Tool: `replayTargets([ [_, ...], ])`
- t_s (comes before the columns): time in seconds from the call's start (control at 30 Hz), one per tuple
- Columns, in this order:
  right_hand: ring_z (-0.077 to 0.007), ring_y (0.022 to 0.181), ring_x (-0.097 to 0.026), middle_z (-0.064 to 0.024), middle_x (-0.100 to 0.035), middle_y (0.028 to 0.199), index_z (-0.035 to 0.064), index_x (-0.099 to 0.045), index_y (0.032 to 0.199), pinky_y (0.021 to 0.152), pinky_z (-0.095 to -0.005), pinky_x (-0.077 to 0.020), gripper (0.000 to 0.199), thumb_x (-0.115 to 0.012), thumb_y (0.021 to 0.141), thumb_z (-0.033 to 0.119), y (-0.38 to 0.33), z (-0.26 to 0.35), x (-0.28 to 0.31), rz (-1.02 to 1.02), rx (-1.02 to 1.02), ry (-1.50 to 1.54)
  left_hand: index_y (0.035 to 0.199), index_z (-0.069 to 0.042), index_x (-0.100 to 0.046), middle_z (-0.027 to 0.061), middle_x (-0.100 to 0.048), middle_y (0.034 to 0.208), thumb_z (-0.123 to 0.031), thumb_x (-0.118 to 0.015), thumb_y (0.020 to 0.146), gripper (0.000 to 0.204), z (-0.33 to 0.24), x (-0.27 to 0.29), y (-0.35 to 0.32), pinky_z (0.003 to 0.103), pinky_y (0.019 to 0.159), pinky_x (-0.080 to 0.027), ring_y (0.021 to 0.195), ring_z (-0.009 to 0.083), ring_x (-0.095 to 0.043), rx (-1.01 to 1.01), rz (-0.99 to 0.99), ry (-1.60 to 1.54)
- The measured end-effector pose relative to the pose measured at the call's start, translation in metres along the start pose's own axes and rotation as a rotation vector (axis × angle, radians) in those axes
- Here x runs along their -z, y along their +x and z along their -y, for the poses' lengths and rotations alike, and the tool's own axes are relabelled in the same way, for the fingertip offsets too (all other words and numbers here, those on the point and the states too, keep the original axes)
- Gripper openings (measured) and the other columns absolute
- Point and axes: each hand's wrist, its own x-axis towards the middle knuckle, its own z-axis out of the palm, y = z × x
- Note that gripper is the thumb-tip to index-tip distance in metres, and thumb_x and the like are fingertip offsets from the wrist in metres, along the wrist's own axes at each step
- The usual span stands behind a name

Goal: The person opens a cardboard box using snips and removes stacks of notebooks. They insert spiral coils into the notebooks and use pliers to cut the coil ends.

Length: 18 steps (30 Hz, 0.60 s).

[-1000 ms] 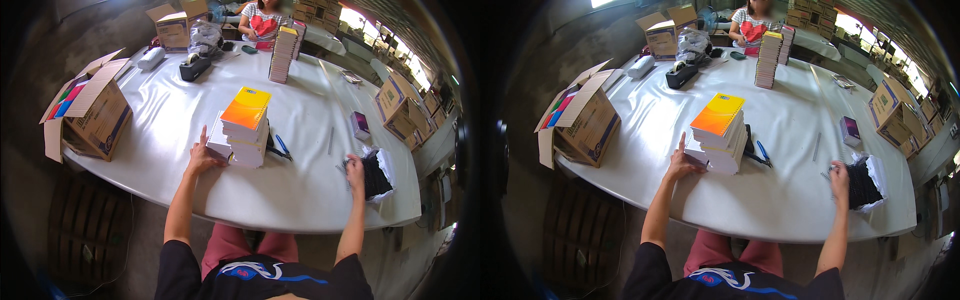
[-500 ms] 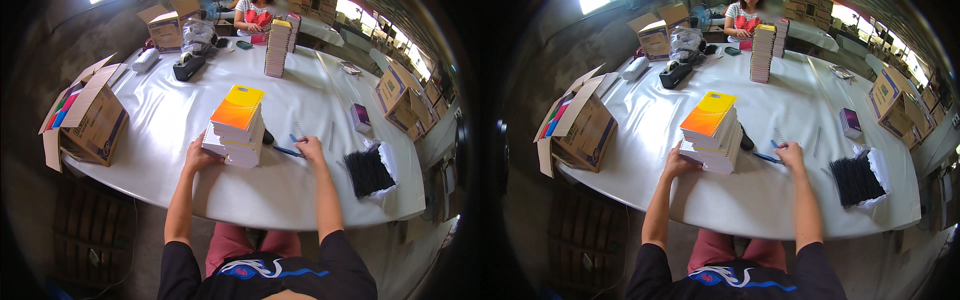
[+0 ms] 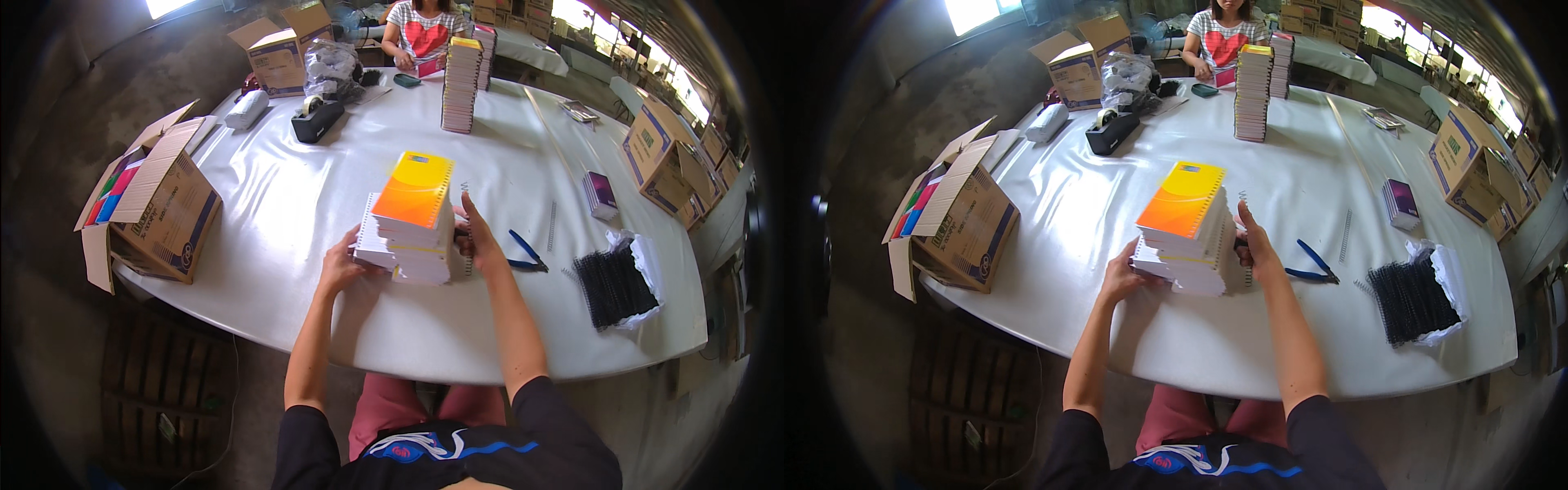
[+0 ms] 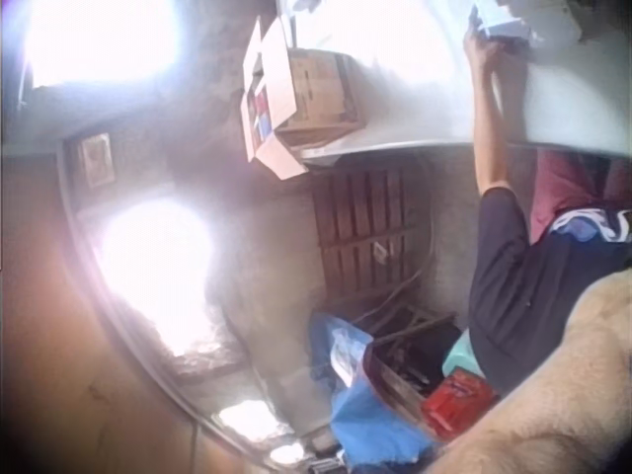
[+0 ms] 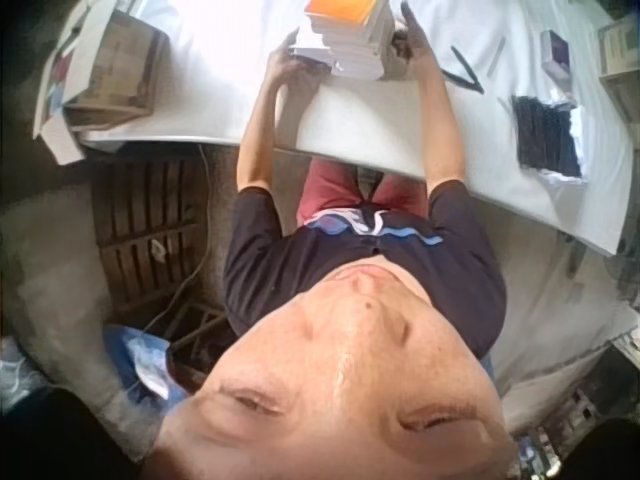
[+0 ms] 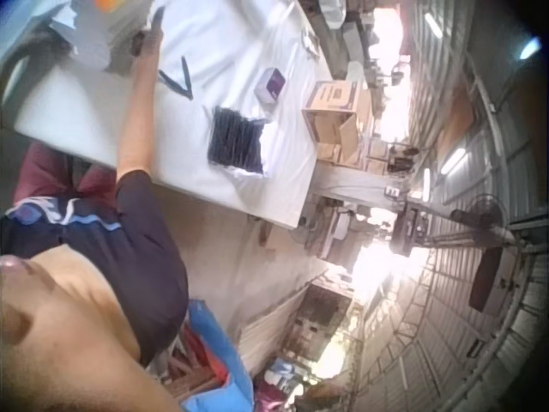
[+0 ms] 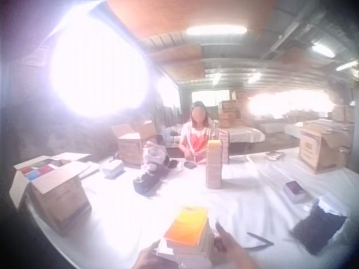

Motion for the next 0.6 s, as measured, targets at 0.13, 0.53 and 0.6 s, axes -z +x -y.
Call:
replayTargets([
  [0.13,-0.0052,0.045,-0.036,-0.0021,-0.06,0.075,0.0082,-0.061,0.106,0.042,-0.0228,-0.0236,0.076,-0.056,0.068,0.074,0.013,-0.009,0.011,0.008,-0.002,0.019,0.137,-0.017,-0.041,0.0099,-0.062,0.115,-0.016,-0.09,0.044,0.105,-0.015,-0.011,-0.005,0.033,0.087,-0.05,0.1,0.024,-0.063,0.0,0.051,0.065],
  [0.53,-0.0084,0.053,-0.043,-0.0077,-0.058,0.099,0.007,-0.057,0.114,0.043,-0.022,-0.031,0.065,-0.061,0.075,0.059,-0.014,0.003,0.036,-0.099,0.076,-0.063,0.146,-0.009,-0.005,0.0217,-0.043,0.135,-0.034,-0.092,0.041,0.138,-0.038,-0.008,-0.018,0.039,0.096,-0.044,0.119,0.0323,-0.049,0.074,0.144,-0.051],
  [0.6,-0.0056,0.048,-0.033,-0.005,-0.056,0.114,0.0084,-0.053,0.121,0.041,-0.0206,-0.0266,0.053,-0.057,0.084,0.046,-0.028,0.01,0.05,-0.173,0.146,-0.092,0.144,-0.006,-0.015,0.0203,-0.04,0.137,-0.034,-0.089,0.049,0.124,-0.061,-0.003,-0.02,0.041,0.103,-0.037,0.124,0.0343,-0.043,-0.319,-0.156,0.215],
])
